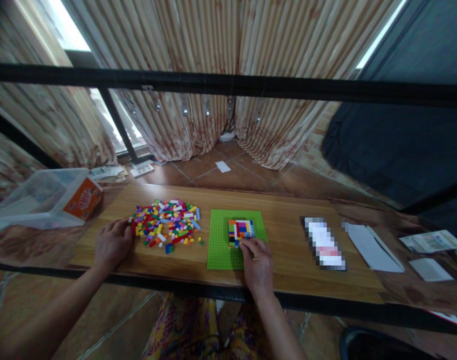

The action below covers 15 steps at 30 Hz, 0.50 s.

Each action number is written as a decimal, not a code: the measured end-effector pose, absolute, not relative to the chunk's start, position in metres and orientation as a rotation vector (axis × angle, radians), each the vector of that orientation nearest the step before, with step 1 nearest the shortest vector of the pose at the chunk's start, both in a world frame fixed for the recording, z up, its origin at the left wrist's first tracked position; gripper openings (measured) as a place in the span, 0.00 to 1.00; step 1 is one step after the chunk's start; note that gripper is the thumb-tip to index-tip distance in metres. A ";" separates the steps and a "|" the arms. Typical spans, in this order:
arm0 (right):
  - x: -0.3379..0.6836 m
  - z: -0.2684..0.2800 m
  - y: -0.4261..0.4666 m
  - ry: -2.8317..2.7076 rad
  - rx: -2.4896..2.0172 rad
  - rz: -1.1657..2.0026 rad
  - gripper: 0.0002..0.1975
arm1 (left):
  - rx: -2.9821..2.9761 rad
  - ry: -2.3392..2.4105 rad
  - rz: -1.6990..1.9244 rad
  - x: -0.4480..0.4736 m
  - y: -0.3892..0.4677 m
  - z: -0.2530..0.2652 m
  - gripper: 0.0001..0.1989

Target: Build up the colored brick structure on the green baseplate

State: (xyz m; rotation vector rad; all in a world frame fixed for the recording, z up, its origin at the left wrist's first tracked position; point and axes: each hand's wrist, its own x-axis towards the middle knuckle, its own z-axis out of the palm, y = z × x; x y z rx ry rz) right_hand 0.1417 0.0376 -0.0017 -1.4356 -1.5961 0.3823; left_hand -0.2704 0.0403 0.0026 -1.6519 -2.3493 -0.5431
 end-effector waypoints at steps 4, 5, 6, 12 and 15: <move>0.141 -0.001 0.040 -1.657 -1.449 0.355 0.12 | -1.650 -2.371 -0.542 -0.268 0.040 0.005 0.20; 0.141 0.000 0.041 -1.679 -1.444 0.348 0.11 | -1.652 -2.371 -0.543 -0.268 0.040 0.005 0.20; 0.141 0.001 0.042 -1.698 -1.438 0.343 0.11 | -1.653 -2.369 -0.544 -0.268 0.040 0.005 0.20; 0.140 0.003 0.044 -1.711 -1.449 0.316 0.12 | -1.635 -2.353 -0.518 -0.268 0.040 0.003 0.20; 0.140 0.002 0.042 -1.673 -1.470 0.332 0.13 | -1.624 -2.348 -0.518 -0.268 0.039 0.002 0.19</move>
